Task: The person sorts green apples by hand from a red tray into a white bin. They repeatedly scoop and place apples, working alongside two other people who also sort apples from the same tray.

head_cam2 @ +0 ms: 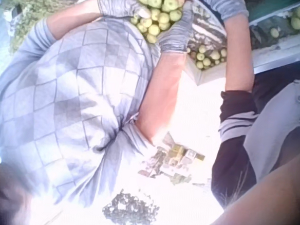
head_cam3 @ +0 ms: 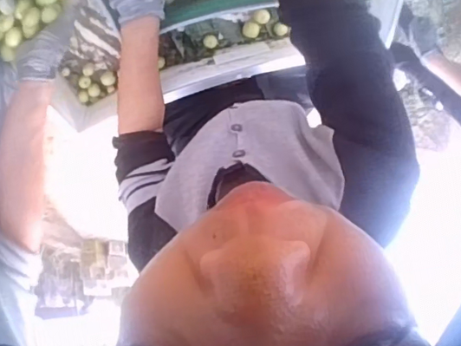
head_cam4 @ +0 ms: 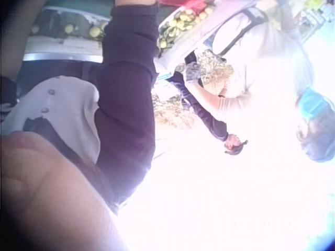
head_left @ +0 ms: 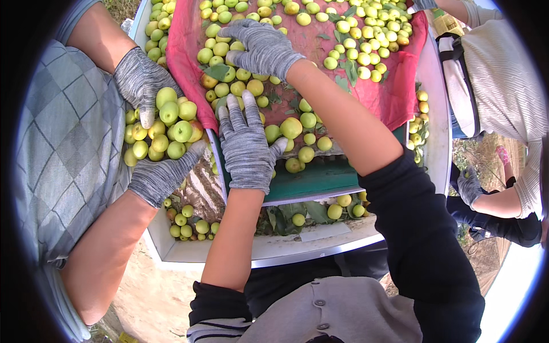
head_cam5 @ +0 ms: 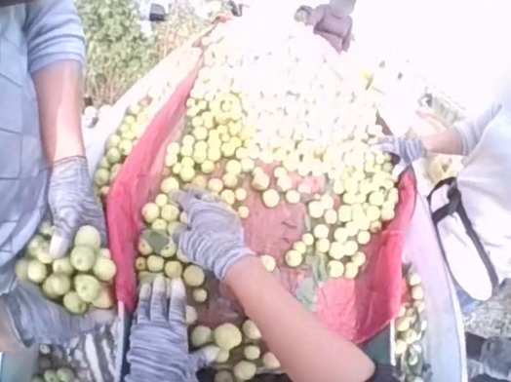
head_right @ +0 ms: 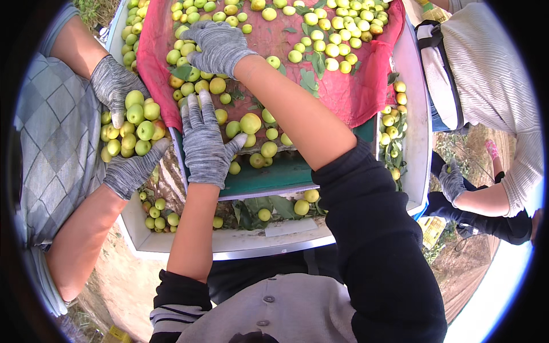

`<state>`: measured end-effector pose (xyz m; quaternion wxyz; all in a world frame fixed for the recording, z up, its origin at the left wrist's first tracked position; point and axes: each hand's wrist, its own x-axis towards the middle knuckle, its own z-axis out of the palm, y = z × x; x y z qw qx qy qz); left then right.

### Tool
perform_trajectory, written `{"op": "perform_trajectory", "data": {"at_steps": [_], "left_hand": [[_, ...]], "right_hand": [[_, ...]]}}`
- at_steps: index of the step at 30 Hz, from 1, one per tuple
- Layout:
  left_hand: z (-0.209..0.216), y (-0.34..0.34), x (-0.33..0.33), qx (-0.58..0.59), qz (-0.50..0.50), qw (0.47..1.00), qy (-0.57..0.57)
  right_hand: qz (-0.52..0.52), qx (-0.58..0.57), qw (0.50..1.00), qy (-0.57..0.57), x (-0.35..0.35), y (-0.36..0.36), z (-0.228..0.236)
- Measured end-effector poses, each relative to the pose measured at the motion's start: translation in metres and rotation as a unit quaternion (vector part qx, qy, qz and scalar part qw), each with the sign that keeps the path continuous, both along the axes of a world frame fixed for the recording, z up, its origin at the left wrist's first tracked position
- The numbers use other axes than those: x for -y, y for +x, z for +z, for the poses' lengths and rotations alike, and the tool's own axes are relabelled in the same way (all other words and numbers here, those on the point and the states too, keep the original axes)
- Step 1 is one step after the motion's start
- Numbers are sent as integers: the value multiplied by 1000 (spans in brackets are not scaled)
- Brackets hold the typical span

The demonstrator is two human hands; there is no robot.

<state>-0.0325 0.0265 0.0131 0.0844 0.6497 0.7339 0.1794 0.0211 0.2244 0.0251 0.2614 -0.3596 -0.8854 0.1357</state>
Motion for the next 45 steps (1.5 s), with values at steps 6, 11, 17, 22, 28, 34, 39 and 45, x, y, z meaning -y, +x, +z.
{"op": "perform_trajectory", "data": {"at_steps": [6, 11, 17, 22, 28, 34, 39, 45], "left_hand": [[5, -8, -2, 147, 37, 988, -4], [-2, -6, -1, 5, 12, 996, -84], [-7, -5, 1, 31, -81, 995, -50], [-2, -1, 2, -4, -41, 997, -61], [-7, -3, 3, 1, -1, 997, -71], [-11, -3, 2, 65, -61, 990, -110], [-9, 7, 7, 80, -76, 979, -171], [-15, 2, 8, 57, -78, 986, -135]], "right_hand": [[36, 174, 984, -29, 11, -60, -13], [40, 207, 977, 26, 50, 18, -14], [-4, 142, 988, -54, 90, 165, -22], [-265, 106, 958, 40, 31, 239, -16], [-401, 220, 887, -54, -51, 223, -12], [-207, 123, 971, 1, 24, 182, -27], [-260, 57, 963, -26, 59, 232, -13], [-92, 90, 989, -79, 100, 194, -4]]}}
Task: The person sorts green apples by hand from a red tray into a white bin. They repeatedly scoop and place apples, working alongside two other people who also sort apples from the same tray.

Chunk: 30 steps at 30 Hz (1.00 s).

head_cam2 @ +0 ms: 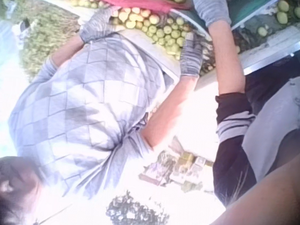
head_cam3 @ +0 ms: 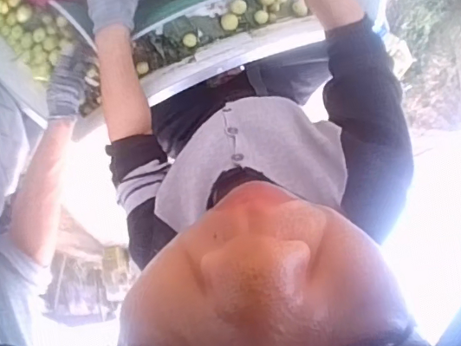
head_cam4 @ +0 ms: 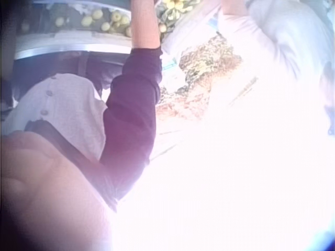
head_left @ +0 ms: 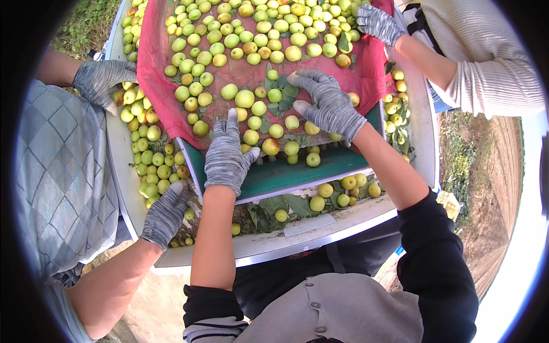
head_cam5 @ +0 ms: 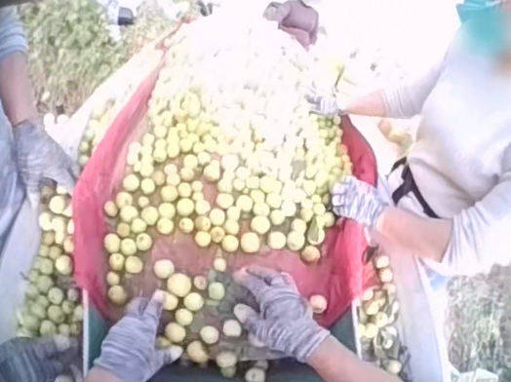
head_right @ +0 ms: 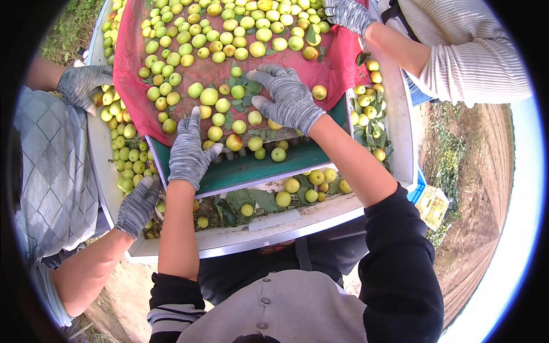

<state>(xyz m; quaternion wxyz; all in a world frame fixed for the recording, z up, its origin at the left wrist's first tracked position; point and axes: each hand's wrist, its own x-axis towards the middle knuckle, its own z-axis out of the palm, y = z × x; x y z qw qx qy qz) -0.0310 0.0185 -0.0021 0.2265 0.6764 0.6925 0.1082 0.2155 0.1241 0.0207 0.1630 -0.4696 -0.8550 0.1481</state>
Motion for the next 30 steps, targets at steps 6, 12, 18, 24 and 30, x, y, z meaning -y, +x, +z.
{"op": "perform_trajectory", "data": {"at_steps": [6, 12, 18, 24, 30], "left_hand": [[-3, -8, 0, 30, 22, 999, 31], [-5, -3, 0, 27, 19, 999, 13], [-5, -5, -2, 5, 16, 998, 67], [6, -4, -7, -51, 12, 991, 123], [6, -3, -10, -67, 61, 990, 109]], "right_hand": [[-151, 30, 984, 87, -122, 36, -1], [-283, 8, 959, 12, -202, 41, -26], [29, -52, 998, 33, -132, -56, -20], [-122, -158, 978, 56, -201, 2, 4], [-292, -40, 955, -42, -324, 46, -11]]}}
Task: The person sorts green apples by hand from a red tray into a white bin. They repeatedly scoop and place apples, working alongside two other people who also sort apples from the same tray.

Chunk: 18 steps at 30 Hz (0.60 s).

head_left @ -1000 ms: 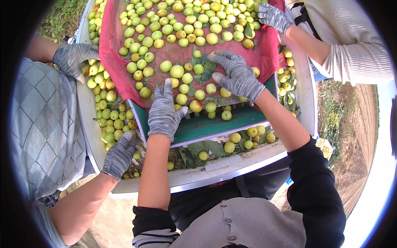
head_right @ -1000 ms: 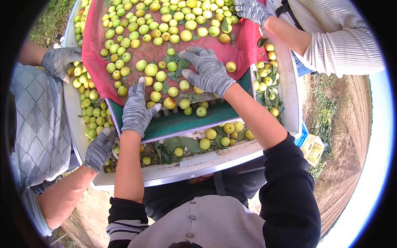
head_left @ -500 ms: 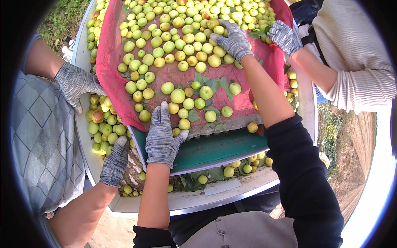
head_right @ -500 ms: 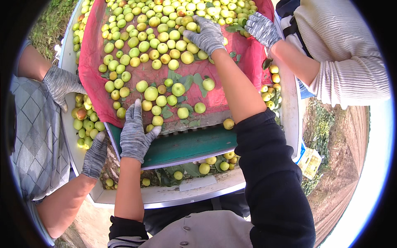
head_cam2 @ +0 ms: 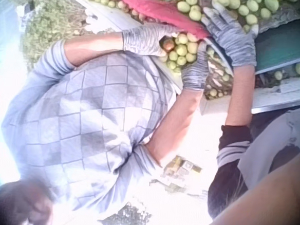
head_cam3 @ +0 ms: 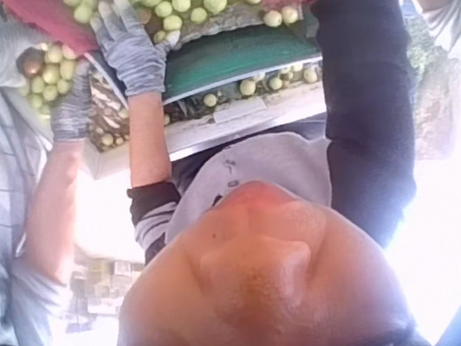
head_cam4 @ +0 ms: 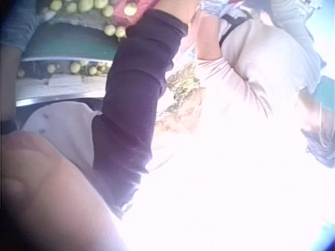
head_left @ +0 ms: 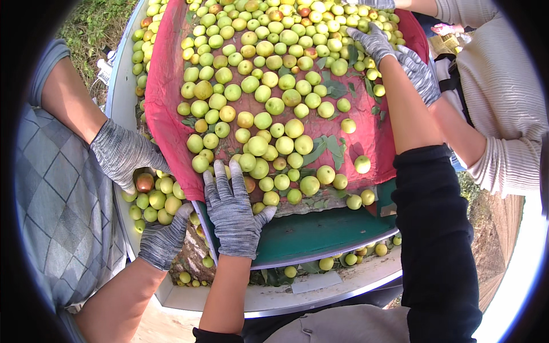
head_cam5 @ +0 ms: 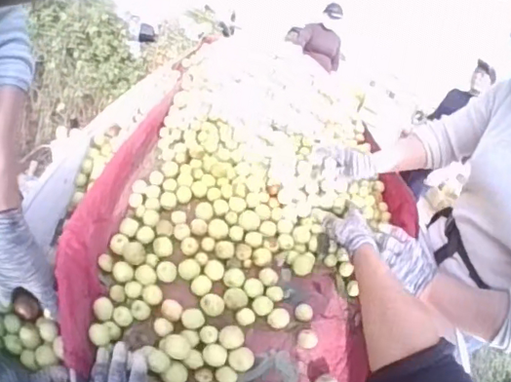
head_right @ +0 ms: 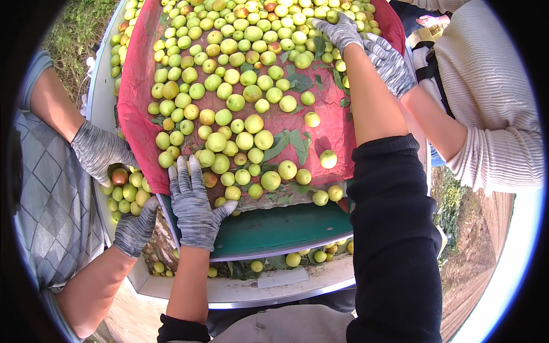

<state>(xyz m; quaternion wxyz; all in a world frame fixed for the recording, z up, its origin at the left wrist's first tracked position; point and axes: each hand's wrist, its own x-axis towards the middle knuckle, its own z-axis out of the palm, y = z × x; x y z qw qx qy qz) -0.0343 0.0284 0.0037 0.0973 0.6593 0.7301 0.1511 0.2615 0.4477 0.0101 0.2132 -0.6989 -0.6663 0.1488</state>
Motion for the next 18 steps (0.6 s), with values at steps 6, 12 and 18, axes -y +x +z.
{"op": "perform_trajectory", "data": {"at_steps": [6, 12, 18], "left_hand": [[0, -2, -1, 4, 21, 999, -32], [4, -3, -2, 23, 32, 998, -45], [10, -1, -3, -31, 43, 996, -74]], "right_hand": [[231, -122, 962, -79, 6, -98, -6], [463, 19, 885, 41, 106, -143, -14], [538, 60, 841, 8, 223, -106, 4]]}}
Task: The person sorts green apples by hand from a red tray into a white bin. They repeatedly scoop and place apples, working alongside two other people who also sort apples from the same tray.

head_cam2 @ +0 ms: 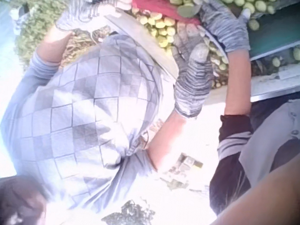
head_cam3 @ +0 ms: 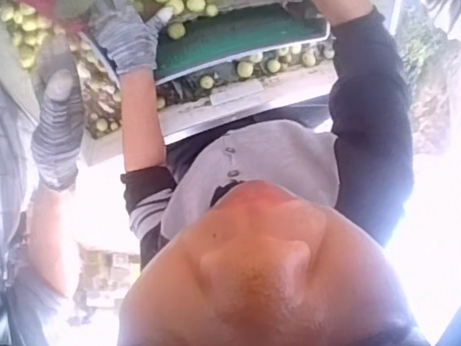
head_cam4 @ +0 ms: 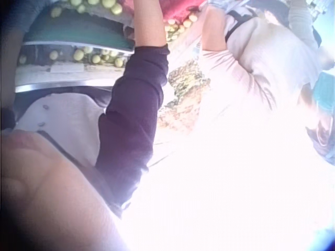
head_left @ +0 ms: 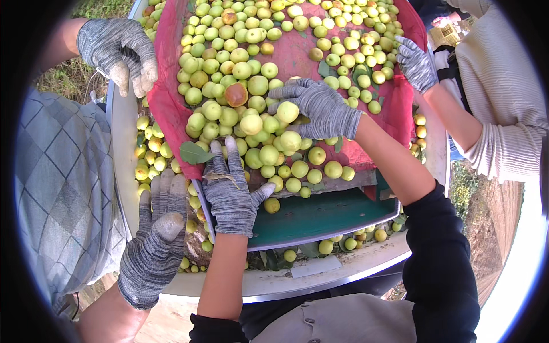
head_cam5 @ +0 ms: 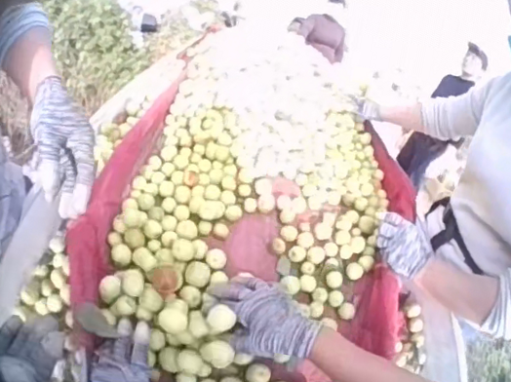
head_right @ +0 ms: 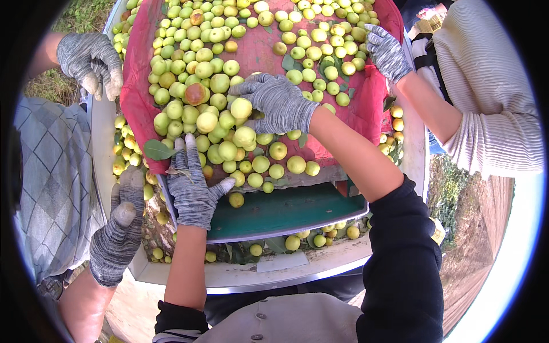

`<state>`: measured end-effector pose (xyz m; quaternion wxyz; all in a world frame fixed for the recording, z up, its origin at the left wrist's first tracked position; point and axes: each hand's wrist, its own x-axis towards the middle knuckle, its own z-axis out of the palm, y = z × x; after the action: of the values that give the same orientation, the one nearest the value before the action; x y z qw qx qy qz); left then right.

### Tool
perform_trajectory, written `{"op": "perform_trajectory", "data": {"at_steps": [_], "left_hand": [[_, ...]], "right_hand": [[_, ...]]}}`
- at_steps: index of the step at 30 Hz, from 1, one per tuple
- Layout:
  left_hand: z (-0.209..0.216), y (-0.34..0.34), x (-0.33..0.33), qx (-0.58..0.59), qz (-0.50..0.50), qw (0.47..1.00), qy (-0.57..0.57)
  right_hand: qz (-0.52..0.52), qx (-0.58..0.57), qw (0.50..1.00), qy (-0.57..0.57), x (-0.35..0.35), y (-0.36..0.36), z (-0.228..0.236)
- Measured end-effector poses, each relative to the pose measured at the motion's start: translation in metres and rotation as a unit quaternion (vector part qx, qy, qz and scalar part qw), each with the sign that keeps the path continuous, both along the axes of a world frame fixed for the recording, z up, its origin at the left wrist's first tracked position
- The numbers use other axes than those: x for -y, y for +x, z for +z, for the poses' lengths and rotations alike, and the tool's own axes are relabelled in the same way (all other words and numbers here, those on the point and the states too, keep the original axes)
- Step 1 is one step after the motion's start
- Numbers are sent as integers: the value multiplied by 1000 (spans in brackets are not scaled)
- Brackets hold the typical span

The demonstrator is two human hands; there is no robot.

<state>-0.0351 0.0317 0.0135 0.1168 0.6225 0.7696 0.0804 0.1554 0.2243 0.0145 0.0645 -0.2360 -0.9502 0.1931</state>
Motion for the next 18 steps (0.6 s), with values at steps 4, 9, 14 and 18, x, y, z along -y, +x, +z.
{"op": "perform_trajectory", "data": {"at_steps": [4, 9, 14, 18], "left_hand": [[1, -2, -1, 11, -31, 999, 26], [2, -4, 2, -3, -40, 999, 14], [6, -2, 1, -42, -73, 996, -36], [3, 1, 1, -61, -52, 996, -30]], "right_hand": [[-82, -40, 996, -23, 21, 9, 11], [-124, 24, 991, 50, 40, -8, -11], [-117, -88, 984, 99, 67, 52, -25], [-399, 14, 905, 147, 62, 107, -21]]}}
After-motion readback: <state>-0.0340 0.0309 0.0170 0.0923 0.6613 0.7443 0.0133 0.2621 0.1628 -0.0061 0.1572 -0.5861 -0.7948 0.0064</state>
